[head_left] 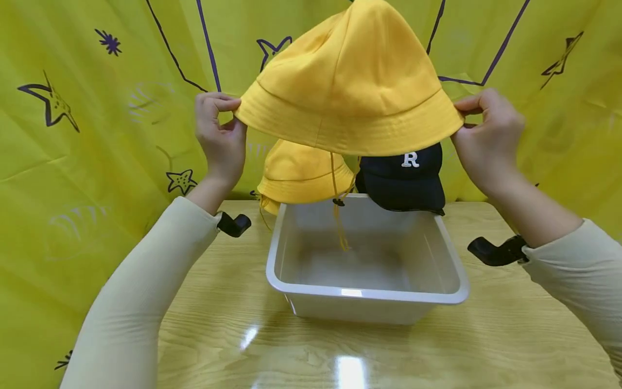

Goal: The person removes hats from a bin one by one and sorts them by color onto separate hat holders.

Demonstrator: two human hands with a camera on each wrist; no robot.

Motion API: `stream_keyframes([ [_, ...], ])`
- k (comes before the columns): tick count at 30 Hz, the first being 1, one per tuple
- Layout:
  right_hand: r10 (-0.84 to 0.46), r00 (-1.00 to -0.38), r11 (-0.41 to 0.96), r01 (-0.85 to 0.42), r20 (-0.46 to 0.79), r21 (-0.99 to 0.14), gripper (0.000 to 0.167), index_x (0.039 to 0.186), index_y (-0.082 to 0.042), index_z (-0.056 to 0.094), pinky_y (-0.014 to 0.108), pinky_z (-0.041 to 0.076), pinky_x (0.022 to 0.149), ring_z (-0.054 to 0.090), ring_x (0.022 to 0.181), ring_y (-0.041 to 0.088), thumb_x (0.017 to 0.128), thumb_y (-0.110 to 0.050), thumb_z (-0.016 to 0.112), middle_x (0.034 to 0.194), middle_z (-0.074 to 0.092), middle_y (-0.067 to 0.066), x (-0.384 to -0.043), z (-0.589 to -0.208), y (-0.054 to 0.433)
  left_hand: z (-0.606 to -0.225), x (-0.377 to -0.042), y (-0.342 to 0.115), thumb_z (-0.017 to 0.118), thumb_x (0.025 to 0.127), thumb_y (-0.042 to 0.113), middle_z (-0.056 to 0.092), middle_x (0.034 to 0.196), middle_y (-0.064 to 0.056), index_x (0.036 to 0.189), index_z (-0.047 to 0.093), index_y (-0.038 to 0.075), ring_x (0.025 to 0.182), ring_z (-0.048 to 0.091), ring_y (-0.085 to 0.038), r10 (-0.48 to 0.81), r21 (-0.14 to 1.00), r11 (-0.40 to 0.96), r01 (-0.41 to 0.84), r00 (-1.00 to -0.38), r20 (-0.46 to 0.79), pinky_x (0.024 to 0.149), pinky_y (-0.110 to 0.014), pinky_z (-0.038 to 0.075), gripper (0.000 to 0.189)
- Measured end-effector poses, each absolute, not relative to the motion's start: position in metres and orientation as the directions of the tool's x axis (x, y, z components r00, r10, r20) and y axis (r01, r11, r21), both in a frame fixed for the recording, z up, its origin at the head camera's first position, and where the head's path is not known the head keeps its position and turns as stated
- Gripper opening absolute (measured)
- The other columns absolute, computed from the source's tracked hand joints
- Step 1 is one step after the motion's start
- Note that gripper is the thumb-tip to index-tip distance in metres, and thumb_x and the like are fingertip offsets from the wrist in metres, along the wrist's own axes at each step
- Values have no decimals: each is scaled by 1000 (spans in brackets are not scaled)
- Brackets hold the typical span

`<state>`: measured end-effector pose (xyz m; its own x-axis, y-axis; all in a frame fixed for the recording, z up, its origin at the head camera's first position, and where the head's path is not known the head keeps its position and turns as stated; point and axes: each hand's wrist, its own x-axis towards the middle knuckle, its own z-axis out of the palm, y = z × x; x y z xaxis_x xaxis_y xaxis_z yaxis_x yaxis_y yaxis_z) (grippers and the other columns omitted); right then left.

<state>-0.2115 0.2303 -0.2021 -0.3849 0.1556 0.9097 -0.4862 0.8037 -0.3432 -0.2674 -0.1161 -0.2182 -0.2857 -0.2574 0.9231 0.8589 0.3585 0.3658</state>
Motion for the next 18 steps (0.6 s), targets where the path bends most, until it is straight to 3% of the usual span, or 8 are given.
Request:
stream_keyframes([
  [3, 175, -379, 802, -480, 909, -355, 16, 88, 9, 66, 4, 36, 72, 47, 76, -23, 83, -6, 64, 88, 70, 16, -218, -189, 224, -204, -269, -119, 63, 87, -1, 46, 94, 14, 83, 57, -9, 90, 54, -7, -301, 368, 347, 863, -269, 915, 66, -24, 56, 11],
  [6, 180, -382, 785, -500, 907, -366, 16, 88, 9, 66, 6, 39, 75, 60, 78, -5, 82, -6, 63, 89, 70, 15, -225, -177, 211, -194, -273, -126, 64, 85, -2, 48, 91, 12, 80, 60, -2, 89, 54, -9, -370, 371, 336, 866, -241, 897, 62, -20, 54, 7],
  [9, 165, -377, 770, -528, 912, -357, 15, 88, 9, 65, 8, 41, 74, 67, 84, 13, 83, -5, 62, 88, 68, 12, -234, -167, 195, -187, -277, -135, 65, 83, -4, 50, 88, 8, 77, 61, 8, 86, 53, -11, -453, 373, 310, 874, -210, 867, 56, -17, 49, 14],
  [11, 157, -378, 752, -553, 913, -358, 14, 88, 8, 66, 9, 43, 75, 66, 86, 13, 84, -4, 61, 88, 67, 9, -242, -160, 184, -182, -279, -140, 66, 82, -7, 50, 86, 5, 75, 61, 10, 84, 52, -12, -509, 391, 273, 879, -213, 834, 58, -18, 46, 19],
  [18, 231, -368, 616, -661, 901, -428, 5, 83, -3, 67, 18, 42, 81, 58, 85, 7, 82, -2, 63, 85, 61, -8, -272, -152, 156, -162, -273, -134, 72, 75, -10, 48, 82, -2, 69, 57, 5, 81, 54, -13, -594, 606, -86, 791, -529, 606, 82, -21, 44, 22],
])
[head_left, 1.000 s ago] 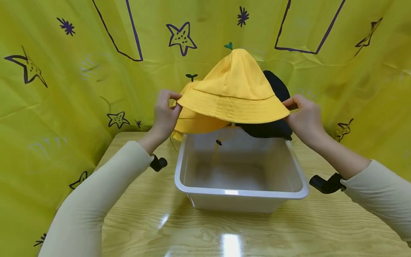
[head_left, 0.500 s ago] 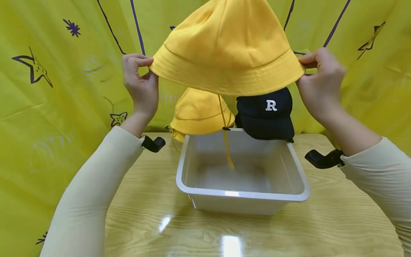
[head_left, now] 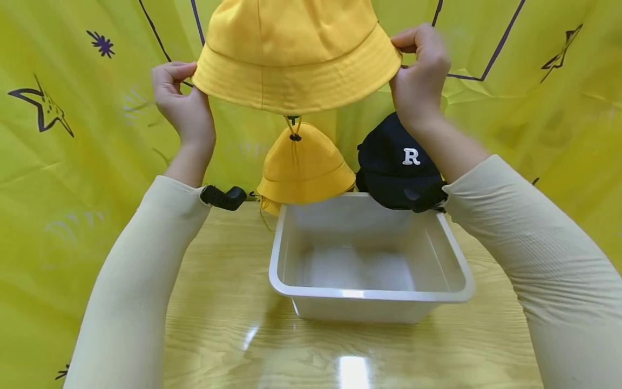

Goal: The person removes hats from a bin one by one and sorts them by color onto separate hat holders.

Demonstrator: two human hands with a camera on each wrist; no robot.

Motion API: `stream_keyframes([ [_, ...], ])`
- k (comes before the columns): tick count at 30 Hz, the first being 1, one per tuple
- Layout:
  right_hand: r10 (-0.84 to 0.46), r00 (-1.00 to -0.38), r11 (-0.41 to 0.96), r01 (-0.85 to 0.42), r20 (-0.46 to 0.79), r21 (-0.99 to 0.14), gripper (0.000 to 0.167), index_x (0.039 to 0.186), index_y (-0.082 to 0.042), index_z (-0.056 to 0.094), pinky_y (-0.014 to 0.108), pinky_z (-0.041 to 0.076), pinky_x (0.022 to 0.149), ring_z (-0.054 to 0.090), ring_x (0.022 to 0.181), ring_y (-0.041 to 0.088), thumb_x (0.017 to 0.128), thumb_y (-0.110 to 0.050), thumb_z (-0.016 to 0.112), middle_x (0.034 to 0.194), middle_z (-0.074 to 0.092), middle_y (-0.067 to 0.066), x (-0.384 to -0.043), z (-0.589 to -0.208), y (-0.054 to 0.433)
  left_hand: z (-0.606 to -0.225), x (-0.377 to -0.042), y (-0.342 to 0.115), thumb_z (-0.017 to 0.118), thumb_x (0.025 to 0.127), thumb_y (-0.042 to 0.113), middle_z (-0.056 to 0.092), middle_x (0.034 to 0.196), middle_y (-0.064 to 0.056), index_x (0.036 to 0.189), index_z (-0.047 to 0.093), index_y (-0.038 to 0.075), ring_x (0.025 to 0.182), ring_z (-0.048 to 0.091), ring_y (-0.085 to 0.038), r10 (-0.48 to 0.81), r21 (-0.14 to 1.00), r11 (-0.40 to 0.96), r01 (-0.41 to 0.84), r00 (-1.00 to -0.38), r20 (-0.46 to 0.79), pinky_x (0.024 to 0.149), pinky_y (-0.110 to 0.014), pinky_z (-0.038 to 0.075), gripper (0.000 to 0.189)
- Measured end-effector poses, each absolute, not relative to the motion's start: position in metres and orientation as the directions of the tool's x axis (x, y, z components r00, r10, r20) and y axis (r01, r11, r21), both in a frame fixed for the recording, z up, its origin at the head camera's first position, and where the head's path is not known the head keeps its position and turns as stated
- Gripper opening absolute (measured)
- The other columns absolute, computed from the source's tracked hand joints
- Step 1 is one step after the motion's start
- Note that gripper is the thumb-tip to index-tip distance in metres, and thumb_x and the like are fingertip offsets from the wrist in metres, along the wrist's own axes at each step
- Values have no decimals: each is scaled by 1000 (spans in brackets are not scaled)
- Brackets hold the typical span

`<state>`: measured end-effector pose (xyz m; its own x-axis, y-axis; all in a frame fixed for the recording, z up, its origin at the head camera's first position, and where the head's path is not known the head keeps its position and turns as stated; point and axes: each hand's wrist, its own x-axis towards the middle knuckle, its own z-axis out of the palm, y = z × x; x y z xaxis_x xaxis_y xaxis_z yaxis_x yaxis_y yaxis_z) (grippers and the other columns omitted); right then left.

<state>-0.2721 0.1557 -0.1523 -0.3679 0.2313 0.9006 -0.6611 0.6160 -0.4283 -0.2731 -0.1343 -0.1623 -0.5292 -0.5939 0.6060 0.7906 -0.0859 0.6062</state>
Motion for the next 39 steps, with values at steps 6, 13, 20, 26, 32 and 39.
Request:
stream_keyframes([
  [6, 285, -458, 560, -633, 842, -534, 3, 84, -7, 65, 18, 42, 83, 56, 88, 10, 82, -5, 66, 84, 57, -9, -298, -162, 139, -169, -284, -133, 70, 78, -8, 48, 82, 0, 68, 56, 9, 82, 53, -10, -578, 679, -47, 733, -575, 580, 83, -20, 43, 24],
  [13, 279, -556, 631, -509, 783, -586, 4, 87, 0, 60, 23, 42, 83, 56, 94, 25, 87, -3, 58, 92, 59, 12, -322, -200, 130, -214, -319, -150, 68, 82, -2, 47, 83, 5, 70, 56, 16, 87, 50, -6, -516, 817, 72, 571, -680, 521, 84, -20, 41, 25],
  [20, 221, -607, 661, -482, 763, -575, 12, 95, 7, 60, 35, 44, 87, 55, 98, 33, 87, 2, 54, 100, 59, 21, -333, -239, 136, -253, -334, -154, 65, 83, -4, 49, 84, 6, 71, 57, 16, 90, 51, -10, -478, 896, 126, 426, -765, 431, 80, -24, 44, 24],
  [26, 34, -746, 752, -420, 665, -509, 15, 99, 7, 60, 41, 46, 85, 56, 96, 34, 85, 7, 55, 101, 60, 22, -329, -265, 147, -297, -331, -153, 61, 87, -2, 51, 90, 4, 83, 59, 10, 98, 51, -17, -428, 935, 181, 304, -832, 353, 82, -27, 45, 12],
  [32, -142, -793, 798, -446, 593, -406, 7, 90, 4, 56, 42, 48, 77, 56, 84, 32, 88, 8, 52, 92, 58, 20, -324, -282, 157, -330, -324, -152, 61, 90, 4, 55, 93, -1, 94, 61, 2, 102, 53, -25, -361, 940, 255, 228, -879, 311, 74, -26, 45, 4],
  [39, -173, -856, 827, -394, 487, -400, 7, 84, 1, 53, 38, 44, 67, 53, 76, 30, 89, 4, 51, 82, 53, 15, -324, -302, 168, -343, -324, -139, 60, 89, 1, 59, 103, -17, 90, 61, 2, 103, 55, -30, -229, 868, 392, 306, -881, 414, 79, -36, 49, 2],
])
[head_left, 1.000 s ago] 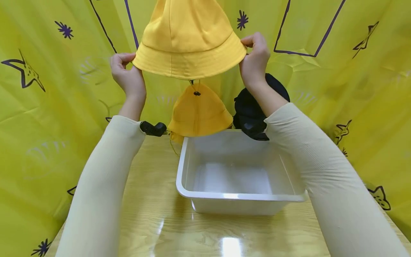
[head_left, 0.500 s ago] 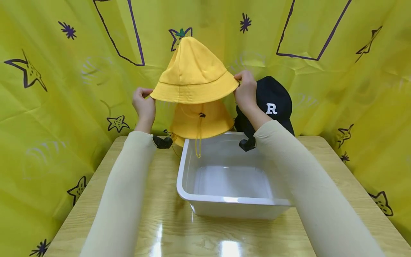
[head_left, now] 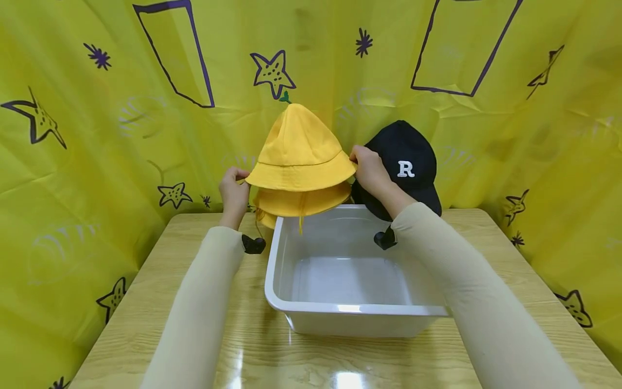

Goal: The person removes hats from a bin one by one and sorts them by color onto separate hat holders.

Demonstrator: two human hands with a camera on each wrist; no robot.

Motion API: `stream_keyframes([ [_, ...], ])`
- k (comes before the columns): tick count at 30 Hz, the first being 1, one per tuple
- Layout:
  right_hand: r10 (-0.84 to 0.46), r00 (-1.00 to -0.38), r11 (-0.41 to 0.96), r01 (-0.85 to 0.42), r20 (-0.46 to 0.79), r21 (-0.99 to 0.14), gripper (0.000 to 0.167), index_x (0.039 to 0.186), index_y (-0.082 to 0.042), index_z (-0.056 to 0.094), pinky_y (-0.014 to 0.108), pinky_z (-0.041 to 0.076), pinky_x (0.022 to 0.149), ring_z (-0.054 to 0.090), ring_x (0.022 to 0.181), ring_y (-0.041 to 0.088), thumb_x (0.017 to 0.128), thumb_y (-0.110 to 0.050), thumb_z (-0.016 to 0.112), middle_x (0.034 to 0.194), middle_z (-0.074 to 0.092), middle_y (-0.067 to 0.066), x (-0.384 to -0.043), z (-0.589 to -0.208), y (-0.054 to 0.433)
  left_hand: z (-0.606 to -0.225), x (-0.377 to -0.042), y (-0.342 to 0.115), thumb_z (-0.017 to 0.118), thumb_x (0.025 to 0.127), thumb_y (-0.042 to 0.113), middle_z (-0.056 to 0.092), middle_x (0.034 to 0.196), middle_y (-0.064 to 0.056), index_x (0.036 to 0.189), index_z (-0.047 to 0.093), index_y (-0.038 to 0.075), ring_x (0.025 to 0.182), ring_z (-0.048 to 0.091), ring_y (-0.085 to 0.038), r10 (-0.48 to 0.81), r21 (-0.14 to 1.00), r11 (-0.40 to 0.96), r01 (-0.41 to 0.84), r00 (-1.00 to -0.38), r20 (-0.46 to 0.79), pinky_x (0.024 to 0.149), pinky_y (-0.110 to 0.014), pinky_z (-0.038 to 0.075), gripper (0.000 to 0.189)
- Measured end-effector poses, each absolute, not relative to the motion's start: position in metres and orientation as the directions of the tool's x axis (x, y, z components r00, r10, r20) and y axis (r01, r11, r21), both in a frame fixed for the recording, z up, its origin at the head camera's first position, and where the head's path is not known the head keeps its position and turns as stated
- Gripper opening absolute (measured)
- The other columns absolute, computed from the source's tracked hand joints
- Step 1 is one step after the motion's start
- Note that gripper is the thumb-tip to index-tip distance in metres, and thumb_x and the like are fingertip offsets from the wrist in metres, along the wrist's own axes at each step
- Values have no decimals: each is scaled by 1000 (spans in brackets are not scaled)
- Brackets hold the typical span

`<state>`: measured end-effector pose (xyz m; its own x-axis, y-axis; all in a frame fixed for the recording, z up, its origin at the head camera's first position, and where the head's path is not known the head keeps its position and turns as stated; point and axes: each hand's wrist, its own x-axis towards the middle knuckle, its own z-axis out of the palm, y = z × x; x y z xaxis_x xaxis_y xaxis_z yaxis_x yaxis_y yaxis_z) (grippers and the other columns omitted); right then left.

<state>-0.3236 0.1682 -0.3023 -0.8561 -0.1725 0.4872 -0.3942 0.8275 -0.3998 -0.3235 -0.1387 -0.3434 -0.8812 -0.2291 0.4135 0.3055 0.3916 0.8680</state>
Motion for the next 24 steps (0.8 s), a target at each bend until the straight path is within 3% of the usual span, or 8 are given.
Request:
stream_keyframes([
  [8, -401, -843, 872, -471, 358, -131, 15, 85, -3, 53, 38, 47, 69, 55, 77, 28, 95, 4, 45, 81, 55, 13, -320, -317, 159, -388, -327, -135, 55, 89, -5, 60, 97, -22, 89, 60, -6, 94, 58, -34, -194, 832, 471, 293, -886, 422, 82, -42, 49, 5],
  [14, -403, -892, 906, -421, 206, -48, 13, 89, -3, 55, 42, 50, 76, 59, 85, 31, 93, 5, 46, 88, 60, 14, -318, -322, 151, -413, -326, -133, 56, 86, -8, 61, 92, -22, 85, 60, -5, 87, 59, -34, -239, 830, 472, 298, -863, 445, 74, -42, 48, 5],
  [17, -424, -894, 903, -429, 146, -5, 10, 92, -3, 57, 42, 51, 76, 61, 85, 32, 91, 5, 50, 90, 62, 16, -316, -324, 150, -424, -324, -132, 55, 85, -10, 59, 91, -21, 86, 59, -6, 85, 59, -32, -224, 830, 473, 296, -871, 438, 69, -36, 48, 6],
  [21, -432, -895, 901, -433, 108, 13, 8, 92, -3, 60, 40, 51, 74, 61, 82, 31, 90, 2, 54, 89, 64, 16, -316, -325, 149, -432, -326, -129, 53, 86, -12, 57, 91, -20, 86, 58, -8, 84, 59, -29, -184, 820, 471, 324, -874, 451, 63, -28, 45, 6],
  [24, -433, -895, 901, -435, 110, 6, 9, 92, -4, 60, 40, 51, 74, 61, 82, 31, 91, 1, 53, 89, 64, 16, -319, -325, 150, -429, -329, -128, 53, 85, -12, 59, 90, -22, 85, 59, -8, 83, 60, -31, -176, 796, 503, 338, -861, 477, 63, -31, 47, 7],
])
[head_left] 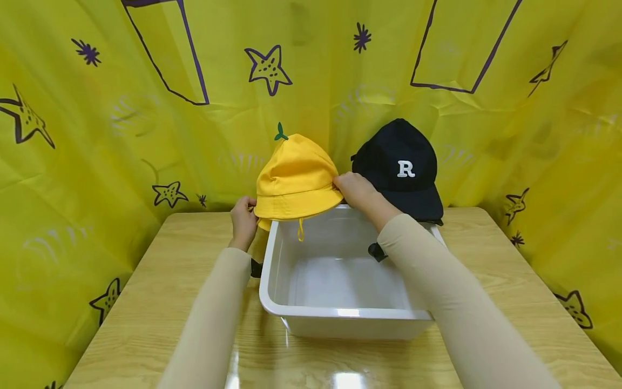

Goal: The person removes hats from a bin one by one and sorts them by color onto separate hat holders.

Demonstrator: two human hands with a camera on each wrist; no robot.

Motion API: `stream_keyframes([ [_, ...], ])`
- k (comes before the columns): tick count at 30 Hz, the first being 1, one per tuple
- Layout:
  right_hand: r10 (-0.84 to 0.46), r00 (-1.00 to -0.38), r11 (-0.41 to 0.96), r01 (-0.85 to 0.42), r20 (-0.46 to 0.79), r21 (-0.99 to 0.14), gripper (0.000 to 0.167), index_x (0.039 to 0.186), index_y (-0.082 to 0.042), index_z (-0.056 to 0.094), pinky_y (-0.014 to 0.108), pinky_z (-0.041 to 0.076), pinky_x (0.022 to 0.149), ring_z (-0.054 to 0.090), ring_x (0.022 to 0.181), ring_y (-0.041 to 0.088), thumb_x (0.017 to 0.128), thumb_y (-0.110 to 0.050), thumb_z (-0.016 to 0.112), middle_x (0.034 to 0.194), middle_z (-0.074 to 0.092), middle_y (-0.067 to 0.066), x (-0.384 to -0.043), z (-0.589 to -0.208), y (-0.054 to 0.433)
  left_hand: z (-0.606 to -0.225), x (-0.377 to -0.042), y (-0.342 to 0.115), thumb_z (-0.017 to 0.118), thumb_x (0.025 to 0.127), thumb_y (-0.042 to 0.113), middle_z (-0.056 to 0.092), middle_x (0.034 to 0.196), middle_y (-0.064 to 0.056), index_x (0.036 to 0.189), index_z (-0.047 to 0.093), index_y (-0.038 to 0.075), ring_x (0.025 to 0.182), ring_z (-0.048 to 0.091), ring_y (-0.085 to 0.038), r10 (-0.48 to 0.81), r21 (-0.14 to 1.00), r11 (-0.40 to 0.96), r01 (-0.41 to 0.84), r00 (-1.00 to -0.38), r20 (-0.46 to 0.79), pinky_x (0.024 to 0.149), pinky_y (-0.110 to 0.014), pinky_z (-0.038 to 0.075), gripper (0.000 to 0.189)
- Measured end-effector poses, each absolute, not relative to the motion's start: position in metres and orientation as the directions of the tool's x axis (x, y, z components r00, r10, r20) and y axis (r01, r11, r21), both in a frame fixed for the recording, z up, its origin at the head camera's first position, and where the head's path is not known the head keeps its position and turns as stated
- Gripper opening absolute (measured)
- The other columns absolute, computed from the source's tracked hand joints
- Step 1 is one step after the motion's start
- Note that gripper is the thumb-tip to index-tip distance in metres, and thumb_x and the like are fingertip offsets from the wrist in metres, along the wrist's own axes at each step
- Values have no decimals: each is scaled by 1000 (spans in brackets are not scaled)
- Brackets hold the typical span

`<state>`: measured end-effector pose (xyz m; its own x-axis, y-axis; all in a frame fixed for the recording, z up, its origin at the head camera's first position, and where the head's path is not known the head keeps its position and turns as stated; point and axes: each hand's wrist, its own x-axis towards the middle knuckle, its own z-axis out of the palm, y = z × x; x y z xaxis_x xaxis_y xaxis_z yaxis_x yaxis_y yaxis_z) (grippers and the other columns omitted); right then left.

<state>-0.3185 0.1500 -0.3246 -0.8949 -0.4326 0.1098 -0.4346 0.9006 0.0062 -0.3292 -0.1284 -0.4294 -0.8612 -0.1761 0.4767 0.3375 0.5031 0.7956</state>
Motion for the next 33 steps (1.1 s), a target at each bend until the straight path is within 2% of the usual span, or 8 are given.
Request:
stream_keyframes([
  [3, -431, -898, 902, -432, 92, 5, 9, 93, -4, 58, 41, 51, 76, 60, 84, 31, 91, 2, 53, 91, 63, 15, -318, -323, 153, -420, -330, -132, 54, 85, -9, 63, 91, -24, 88, 63, -8, 85, 62, -34, -140, 773, 554, 309, -881, 453, 70, -38, 49, 9],
  [8, -460, -885, 886, -454, 68, 91, 9, 95, 0, 57, 43, 52, 76, 59, 84, 32, 87, 6, 54, 90, 60, 16, -306, -315, 155, -391, -322, -151, 41, 88, -8, 62, 111, -26, 113, 60, -8, 106, 59, -37, 92, 773, 590, 235, -970, 225, 86, -44, 48, 32],
  [15, -456, -886, 873, -427, 83, 237, 10, 85, -3, 61, 45, 54, 62, 61, 75, 31, 89, 3, 53, 82, 62, 14, -284, -281, 143, -337, -311, -173, 52, 89, 12, 53, 125, -28, 139, 40, -4, 114, 52, -43, 392, 655, 692, 303, -920, 11, 91, -50, 46, 54],
  [20, -436, -900, 876, -417, 29, 242, 13, 85, -7, 61, 45, 53, 59, 61, 71, 29, 92, -18, 57, 76, 60, 9, -274, -259, 139, -309, -303, -173, 55, 91, 29, 55, 127, -24, 143, 38, 2, 112, 55, -38, 428, 514, 787, 341, -902, -57, 91, -50, 46, 61],
  [26, -387, -921, 910, -389, -43, 143, 40, 88, -10, 60, 38, 47, 57, 58, 73, 24, 91, -50, 56, 75, 56, 7, -266, -242, 143, -283, -286, -157, 49, 90, 52, 55, 133, -15, 147, 33, 10, 115, 56, -35, 469, 207, 872, 443, -878, -98, 80, -49, 49, 72],
  [29, -410, -909, 905, -416, -76, 86, 49, 99, -11, 62, 36, 45, 60, 58, 76, 22, 91, -57, 49, 79, 59, 5, -262, -238, 147, -275, -276, -150, 44, 90, 60, 49, 140, -14, 150, 28, 14, 122, 51, -35, 498, 130, 865, 484, -859, -118, 74, -49, 50, 78],
  [31, -440, -893, 894, -445, -91, 44, 57, 114, -11, 63, 43, 47, 78, 61, 92, 26, 90, -60, 48, 94, 65, 8, -258, -237, 152, -271, -269, -145, 42, 89, 64, 43, 145, -14, 151, 23, 16, 128, 46, -35, 520, 124, 853, 507, -845, -123, 76, -50, 50, 81],
  [33, -472, -876, 880, -474, -99, -5, 67, 130, -10, 56, 52, 38, 98, 56, 113, 30, 89, -63, 47, 117, 64, 11, -253, -236, 157, -268, -261, -141, 40, 88, 68, 36, 150, -14, 152, 19, 18, 133, 40, -34, 545, 130, 837, 532, -830, -115, 81, -53, 49, 84],
])
